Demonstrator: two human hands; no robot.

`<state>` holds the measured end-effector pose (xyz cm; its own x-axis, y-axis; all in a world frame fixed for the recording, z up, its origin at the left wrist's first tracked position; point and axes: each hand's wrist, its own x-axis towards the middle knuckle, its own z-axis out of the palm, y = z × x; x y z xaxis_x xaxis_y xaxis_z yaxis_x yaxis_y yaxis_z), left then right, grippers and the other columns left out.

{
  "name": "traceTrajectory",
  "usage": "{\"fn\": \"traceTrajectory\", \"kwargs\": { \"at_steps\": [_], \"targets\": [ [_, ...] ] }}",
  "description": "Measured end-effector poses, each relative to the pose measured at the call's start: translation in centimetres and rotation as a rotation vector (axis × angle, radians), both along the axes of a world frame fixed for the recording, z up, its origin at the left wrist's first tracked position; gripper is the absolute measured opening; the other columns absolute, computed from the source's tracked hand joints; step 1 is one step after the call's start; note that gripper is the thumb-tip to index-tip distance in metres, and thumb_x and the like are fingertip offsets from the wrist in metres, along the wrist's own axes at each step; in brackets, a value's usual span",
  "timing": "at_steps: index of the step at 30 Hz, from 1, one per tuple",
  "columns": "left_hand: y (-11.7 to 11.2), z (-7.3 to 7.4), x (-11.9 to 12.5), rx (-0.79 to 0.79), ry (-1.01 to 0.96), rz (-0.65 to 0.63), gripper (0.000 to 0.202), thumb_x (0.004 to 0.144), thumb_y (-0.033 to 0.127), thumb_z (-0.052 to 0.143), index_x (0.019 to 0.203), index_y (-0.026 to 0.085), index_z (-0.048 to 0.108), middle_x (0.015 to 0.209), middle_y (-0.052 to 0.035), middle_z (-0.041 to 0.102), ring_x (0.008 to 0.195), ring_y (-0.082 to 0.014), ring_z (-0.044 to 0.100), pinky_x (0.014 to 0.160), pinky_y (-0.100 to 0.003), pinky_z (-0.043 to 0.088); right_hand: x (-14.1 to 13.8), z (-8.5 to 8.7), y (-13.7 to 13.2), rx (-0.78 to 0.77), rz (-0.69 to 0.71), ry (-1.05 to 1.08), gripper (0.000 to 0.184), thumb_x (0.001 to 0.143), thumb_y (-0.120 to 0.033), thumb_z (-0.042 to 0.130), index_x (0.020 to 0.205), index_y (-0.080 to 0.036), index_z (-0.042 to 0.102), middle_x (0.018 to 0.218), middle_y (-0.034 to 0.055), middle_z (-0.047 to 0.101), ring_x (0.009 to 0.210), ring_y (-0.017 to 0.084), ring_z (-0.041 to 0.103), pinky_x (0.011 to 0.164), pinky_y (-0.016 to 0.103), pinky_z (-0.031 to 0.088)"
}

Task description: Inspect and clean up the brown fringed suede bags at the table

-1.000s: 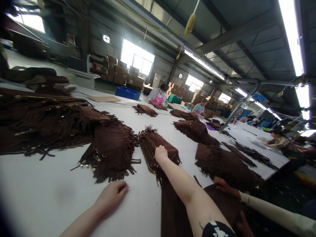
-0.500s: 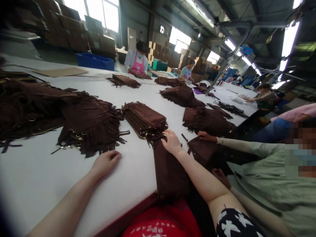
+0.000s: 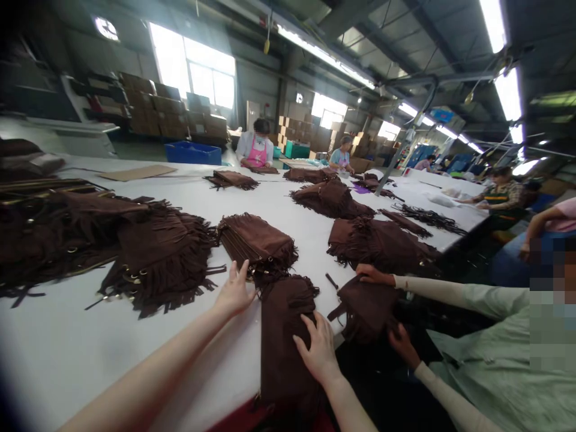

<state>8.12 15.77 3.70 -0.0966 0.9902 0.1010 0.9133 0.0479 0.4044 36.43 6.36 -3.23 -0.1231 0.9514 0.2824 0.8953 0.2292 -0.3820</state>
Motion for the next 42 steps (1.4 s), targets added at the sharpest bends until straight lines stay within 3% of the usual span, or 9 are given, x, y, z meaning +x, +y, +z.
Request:
{"fn": "traceTrajectory", "kwargs": {
  "at_steps": [5, 11, 18, 21, 24, 28, 32, 37, 42],
  "targets": [
    [5.5, -0.8, 2.9, 0.012, 0.184, 0.083, 0.081, 0.079, 0.016, 0.054, 0.152, 0.035, 0.025, 0.161, -0.0183, 0.003, 0.121, -0.0434, 0.049, 0.085, -0.048, 0.049, -0.6, -0.8, 0.5, 0.051, -0.025, 0.035, 0.046, 0.088, -0.043, 0.055, 0.133, -0.036, 0.055, 0.139, 0.0086, 0.050, 0.131, 0.033, 0.045, 0.109, 0.053, 0.039],
    [10.3, -2.5, -0.6, 0.029, 0.223, 0.074, 0.070, 0.085, 0.022, 0.047, 0.151, 0.030, 0.029, 0.149, -0.0245, 0.035, 0.128, -0.0456, 0.042, 0.087, -0.052, 0.047, -0.5, -1.2, 0.4, 0.065, -0.042, 0.055, 0.047, 0.086, -0.042, 0.058, 0.132, -0.038, 0.056, 0.140, 0.0065, 0.051, 0.131, 0.034, 0.046, 0.109, 0.053, 0.041],
    [12.0, -0.3, -3.6, -0.096, 0.172, 0.073, 0.073, 0.084, 0.019, 0.048, 0.152, 0.030, 0.026, 0.149, -0.0225, 0.035, 0.136, -0.0405, 0.036, 0.098, -0.049, 0.042, -0.8, 0.1, 0.3, 0.027, -0.045, 0.034, 0.045, 0.087, -0.039, 0.056, 0.132, -0.034, 0.056, 0.141, 0.0083, 0.050, 0.132, 0.031, 0.045, 0.111, 0.052, 0.038],
    [10.0, -0.3, -3.4, -0.045, 0.116, 0.034, 0.072, 0.085, 0.026, 0.050, 0.152, 0.018, 0.026, 0.153, -0.0243, 0.028, 0.140, -0.0378, 0.032, 0.106, -0.048, 0.036, -1.0, 1.2, 0.2, 0.007, -0.037, 0.021, 0.045, 0.088, -0.037, 0.055, 0.132, -0.031, 0.057, 0.141, 0.0084, 0.051, 0.133, 0.030, 0.045, 0.113, 0.051, 0.035],
    [5.4, -2.0, -3.4, 0.093, 0.059, -0.061, 0.069, 0.089, 0.037, 0.045, 0.148, 0.007, 0.028, 0.152, -0.0231, 0.032, 0.141, -0.0318, 0.031, 0.114, -0.043, 0.029, -2.0, 2.5, 0.0, -0.048, 0.035, 0.018, 0.044, 0.087, -0.036, 0.056, 0.131, -0.028, 0.058, 0.142, 0.0091, 0.051, 0.131, 0.029, 0.046, 0.114, 0.048, 0.033],
    [-2.8, -4.6, -5.2, 0.070, 0.015, -0.131, 0.064, 0.088, 0.043, 0.046, 0.142, 0.009, 0.039, 0.151, -0.0191, 0.036, 0.141, -0.0298, 0.032, 0.116, -0.042, 0.028, -5.0, 3.4, 0.0, -0.118, 0.183, 0.021, 0.046, 0.087, -0.036, 0.058, 0.132, -0.026, 0.057, 0.144, 0.0102, 0.048, 0.131, 0.027, 0.046, 0.113, 0.044, 0.035],
    [-9.0, -5.0, -7.3, 0.057, -0.011, -0.082, 0.057, 0.089, 0.041, 0.046, 0.137, 0.010, 0.045, 0.149, -0.0185, 0.041, 0.140, -0.0295, 0.035, 0.115, -0.046, 0.032, -8.5, 2.4, 0.9, -0.112, 0.253, -0.010, 0.047, 0.089, -0.034, 0.055, 0.134, -0.021, 0.056, 0.145, 0.0144, 0.046, 0.133, 0.029, 0.043, 0.112, 0.044, 0.035],
    [-11.9, -3.6, -7.8, -0.017, -0.023, -0.083, 0.059, 0.088, 0.042, 0.048, 0.137, 0.008, 0.046, 0.144, -0.0207, 0.046, 0.137, -0.0289, 0.040, 0.114, -0.044, 0.034, -11.7, 1.4, 3.5, -0.100, 0.285, -0.033, 0.045, 0.091, -0.029, 0.052, 0.132, -0.013, 0.057, 0.143, 0.0187, 0.047, 0.134, 0.031, 0.043, 0.110, 0.043, 0.037],
    [-12.0, -2.9, -6.4, -0.017, -0.036, -0.128, 0.057, 0.090, 0.040, 0.048, 0.136, 0.007, 0.047, 0.145, -0.0201, 0.044, 0.136, -0.0282, 0.041, 0.114, -0.041, 0.034, -12.6, 2.5, 5.6, -0.137, 0.235, 0.020, 0.044, 0.090, -0.028, 0.053, 0.130, -0.011, 0.058, 0.141, 0.0199, 0.049, 0.133, 0.031, 0.044, 0.111, 0.046, 0.035]
  ]
}}
